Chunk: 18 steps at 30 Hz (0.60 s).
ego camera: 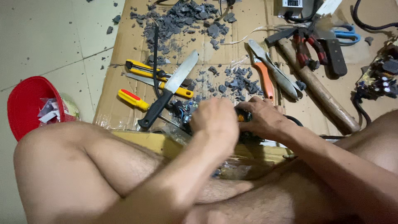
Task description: The person sits on the floor and uses a screwdriver to pry apart a black plastic casing, revealing an internal circuit board. They then use pliers to pull out wires and components from the device.
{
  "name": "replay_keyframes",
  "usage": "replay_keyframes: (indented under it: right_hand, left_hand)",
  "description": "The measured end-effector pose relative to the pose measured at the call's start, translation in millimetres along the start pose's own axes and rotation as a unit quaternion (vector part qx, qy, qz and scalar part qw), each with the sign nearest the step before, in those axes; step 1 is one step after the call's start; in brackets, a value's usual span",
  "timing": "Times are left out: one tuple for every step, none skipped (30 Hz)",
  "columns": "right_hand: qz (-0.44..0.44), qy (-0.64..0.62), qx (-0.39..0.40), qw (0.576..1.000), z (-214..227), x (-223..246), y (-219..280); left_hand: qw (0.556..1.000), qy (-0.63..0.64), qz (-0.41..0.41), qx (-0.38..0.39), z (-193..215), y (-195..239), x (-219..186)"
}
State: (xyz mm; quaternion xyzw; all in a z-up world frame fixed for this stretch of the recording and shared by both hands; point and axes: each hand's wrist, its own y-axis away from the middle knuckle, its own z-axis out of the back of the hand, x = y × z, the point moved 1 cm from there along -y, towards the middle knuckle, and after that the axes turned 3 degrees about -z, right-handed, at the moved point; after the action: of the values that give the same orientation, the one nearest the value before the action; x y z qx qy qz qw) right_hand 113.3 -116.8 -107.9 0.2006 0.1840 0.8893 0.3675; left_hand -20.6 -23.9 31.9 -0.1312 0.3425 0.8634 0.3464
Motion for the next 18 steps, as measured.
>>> replay_keyframes:
  right_hand:
    - [-0.003,-0.001,-0.002,1.0,-6.4,-4.8,-6.2]
    - [-0.003,0.01,-0.01,1.0,-12.2,-10.0,-12.0]
    - [-0.002,0.021,-0.019,1.0,-17.9,-14.6,-17.7]
    - [-0.003,0.02,-0.021,1.0,-12.8,-11.8,-11.7]
    - [-0.003,0.018,-0.015,1.0,-8.1,-7.1,-6.7]
    - [-0.002,0.015,-0.008,1.0,-3.7,-2.0,-1.1]
    - [0.001,0.016,-0.012,1.0,2.6,1.9,3.2]
    - [0.002,-0.003,-0.005,1.0,8.2,5.8,7.9]
    - [0.002,-0.021,0.005,1.0,12.2,8.6,14.2]
    - [0.004,-0.02,0.005,1.0,9.7,8.8,13.2]
    - [0.003,-0.03,0.001,1.0,8.7,7.4,12.0]
    - [0.003,-0.039,-0.003,0.999,7.6,5.5,10.4]
    - [0.0,-0.038,-0.003,0.999,3.4,2.4,7.7]
    - [0.001,-0.032,0.0,0.999,-0.4,-1.0,4.4]
    - [0.0,-0.029,0.0,1.0,-1.8,-3.6,-0.2]
    - [-0.004,-0.031,-0.003,1.0,2.6,-2.2,5.6]
    - [-0.005,-0.036,-0.004,0.999,5.6,1.8,10.5]
    - [-0.006,-0.042,-0.004,0.999,8.1,6.5,15.2]
  left_hand:
    - [1.0,-0.002,-0.003,0.001,-6.4,-4.7,-0.4]
    - [0.997,-0.067,-0.025,0.002,-12.7,-9.0,-1.9]
    - [0.99,-0.132,-0.047,0.002,-19.0,-12.8,-3.0]
    - [0.99,-0.134,-0.049,0.001,-23.4,-11.3,-0.4]
    - [0.993,-0.109,-0.039,-0.005,-27.0,-9.5,3.8]
    - [0.996,-0.084,-0.028,-0.012,-30.6,-7.2,8.4]
    - [0.996,-0.085,-0.028,-0.016,-35.0,-3.7,15.8]
    - [0.998,-0.036,-0.014,-0.041,-39.3,-0.1,23.7]
    - [0.998,0.013,0.001,-0.063,-45.6,4.5,31.7]
    - [0.998,0.014,0.002,-0.064,-53.0,8.1,37.5]
    - [0.991,0.094,-0.001,-0.098,-59.9,10.8,42.0]
    - [0.976,0.172,-0.003,-0.131,-67.4,12.9,46.2]
    - [0.976,0.174,-0.005,-0.129,-66.1,18.1,46.2]
    - [0.979,0.16,0.005,-0.123,-64.7,22.6,46.0]
    - [0.983,0.144,0.012,-0.117,-60.2,25.4,45.0]
    - [0.983,0.142,0.008,-0.116,-65.9,24.0,44.8]
    - [0.983,0.138,0.03,-0.118,-71.8,23.4,47.2]
    - [0.982,0.134,0.052,-0.12,-77.6,22.7,50.6]
